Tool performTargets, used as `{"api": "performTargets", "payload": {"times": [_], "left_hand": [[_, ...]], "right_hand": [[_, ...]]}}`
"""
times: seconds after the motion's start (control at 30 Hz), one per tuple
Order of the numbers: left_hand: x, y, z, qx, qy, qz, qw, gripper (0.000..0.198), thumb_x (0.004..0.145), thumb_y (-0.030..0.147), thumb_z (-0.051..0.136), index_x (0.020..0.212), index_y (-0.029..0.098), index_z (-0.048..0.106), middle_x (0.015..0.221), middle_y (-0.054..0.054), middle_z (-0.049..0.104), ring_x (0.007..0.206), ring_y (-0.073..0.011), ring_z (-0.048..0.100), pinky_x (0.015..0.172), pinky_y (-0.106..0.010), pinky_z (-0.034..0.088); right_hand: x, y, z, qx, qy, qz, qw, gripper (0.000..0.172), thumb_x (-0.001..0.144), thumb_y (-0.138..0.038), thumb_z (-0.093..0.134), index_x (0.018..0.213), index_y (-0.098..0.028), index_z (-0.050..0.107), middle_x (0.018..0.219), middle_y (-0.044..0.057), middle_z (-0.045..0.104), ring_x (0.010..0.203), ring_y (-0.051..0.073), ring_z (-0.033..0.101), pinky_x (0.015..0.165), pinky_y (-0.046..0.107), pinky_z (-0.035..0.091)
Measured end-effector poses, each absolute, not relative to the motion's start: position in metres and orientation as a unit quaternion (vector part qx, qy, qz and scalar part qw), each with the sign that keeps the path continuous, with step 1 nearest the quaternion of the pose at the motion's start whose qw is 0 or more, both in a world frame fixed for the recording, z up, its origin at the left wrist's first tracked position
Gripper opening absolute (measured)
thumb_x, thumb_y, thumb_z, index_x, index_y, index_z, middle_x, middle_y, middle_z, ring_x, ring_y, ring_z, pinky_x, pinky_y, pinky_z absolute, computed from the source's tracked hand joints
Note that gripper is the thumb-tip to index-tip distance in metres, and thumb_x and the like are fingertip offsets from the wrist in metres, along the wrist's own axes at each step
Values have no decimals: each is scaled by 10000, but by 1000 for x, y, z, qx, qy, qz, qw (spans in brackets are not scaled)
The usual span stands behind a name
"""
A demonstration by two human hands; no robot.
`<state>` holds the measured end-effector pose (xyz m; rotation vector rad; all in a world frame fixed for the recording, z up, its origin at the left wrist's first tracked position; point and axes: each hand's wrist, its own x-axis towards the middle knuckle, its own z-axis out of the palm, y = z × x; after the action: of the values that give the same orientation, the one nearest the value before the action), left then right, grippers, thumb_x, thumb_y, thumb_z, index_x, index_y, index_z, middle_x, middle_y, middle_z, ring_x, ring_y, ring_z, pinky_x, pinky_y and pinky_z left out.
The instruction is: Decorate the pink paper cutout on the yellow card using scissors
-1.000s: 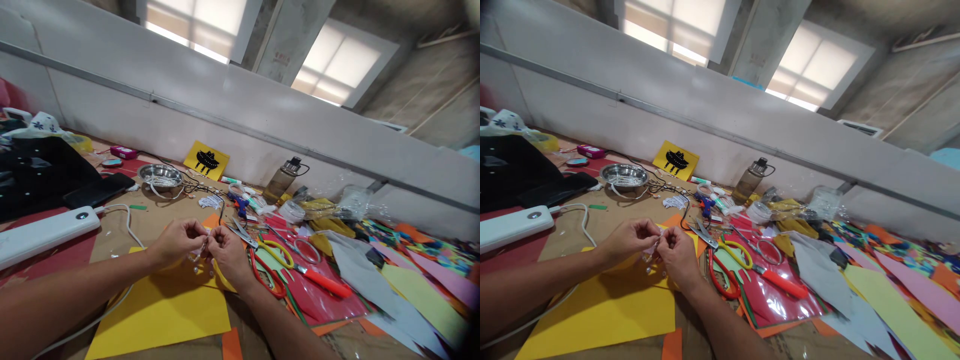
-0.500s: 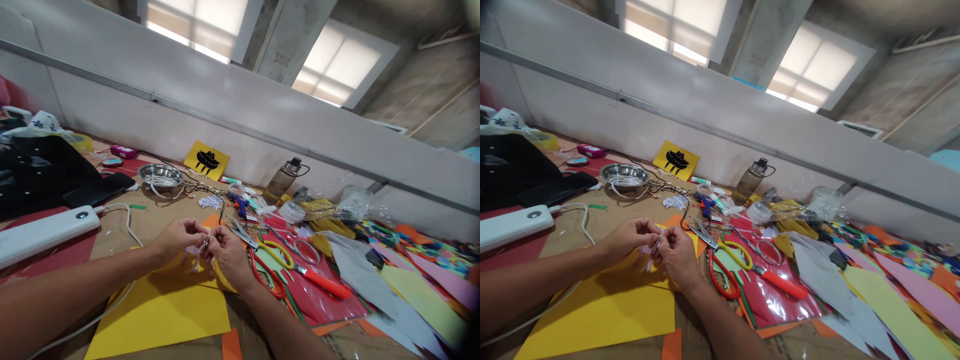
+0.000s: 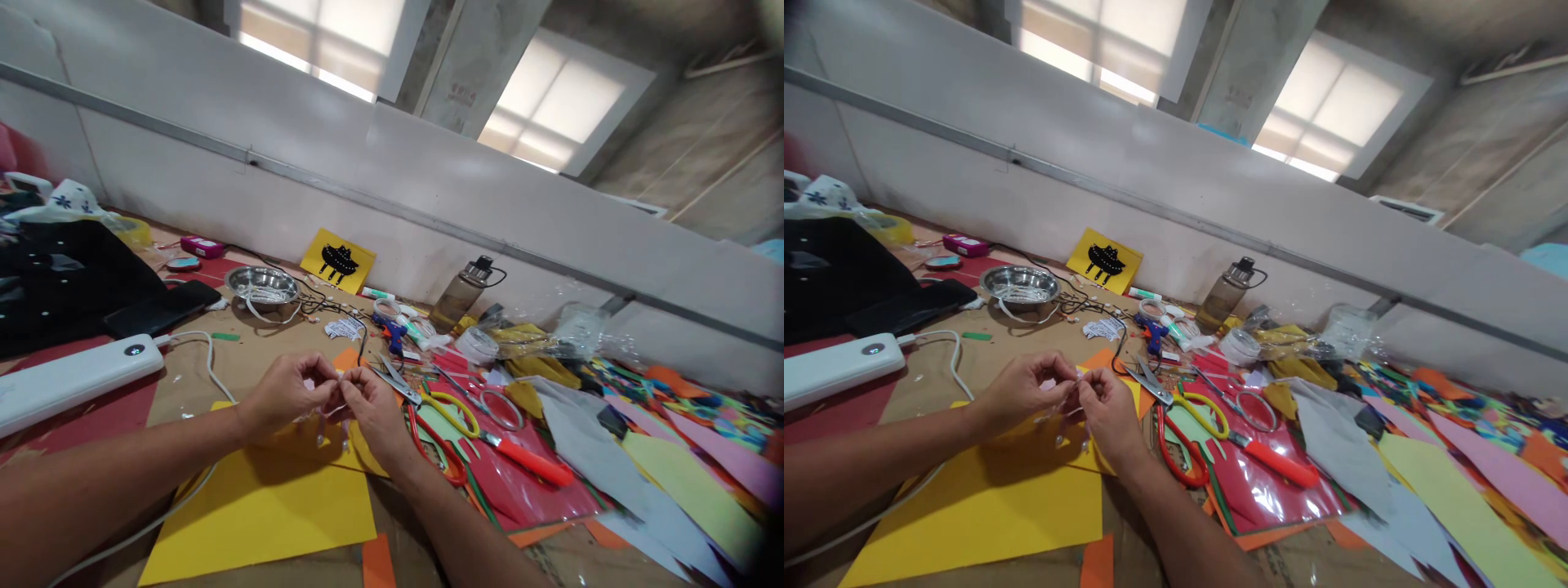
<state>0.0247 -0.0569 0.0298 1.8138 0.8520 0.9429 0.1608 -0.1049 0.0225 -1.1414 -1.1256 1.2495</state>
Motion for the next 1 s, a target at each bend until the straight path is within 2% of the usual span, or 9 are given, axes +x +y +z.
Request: {"api": "performTargets", "payload": {"times": [0.3,0.53,0.7,0.83,1.0], "left_hand": [[24,-58,31,730,338,359,473,127,715,249,567,706,127,604,634,-28,642,580,-123,568,544,-225,436],[25,-58,27,718,322,354,506,112,717,249,575,702,139,587,633,-23,648,597,-125,593,549,-219,445],[25,-53,20,678,322,344,564,177,719,314,596,746,142,561,621,-8,629,536,-111,567,481,-206,419],[24,-52,21,703,332,359,517,160,712,292,595,733,134,588,628,-15,630,552,-111,567,496,-207,423],[22,-56,28,762,332,355,428,82,701,207,567,701,139,614,636,-25,649,642,-131,598,580,-223,446]], "right_hand": [[162,-106,21,-517,-488,475,519,217,700,-349,613,730,-178,483,578,-56,571,479,91,580,417,189,485],[161,-106,21,-513,-479,485,522,170,688,-277,599,688,-182,458,535,-75,541,424,76,550,404,182,474],[159,-106,23,-483,-460,528,525,231,682,-345,618,708,-185,453,546,-68,557,465,102,589,443,225,512],[159,-107,26,-478,-460,535,524,269,678,-387,633,718,-185,460,551,-56,574,501,121,615,466,243,527],[161,-107,25,-505,-476,508,510,207,682,-324,614,696,-181,465,552,-56,580,477,98,599,445,207,512]]}}
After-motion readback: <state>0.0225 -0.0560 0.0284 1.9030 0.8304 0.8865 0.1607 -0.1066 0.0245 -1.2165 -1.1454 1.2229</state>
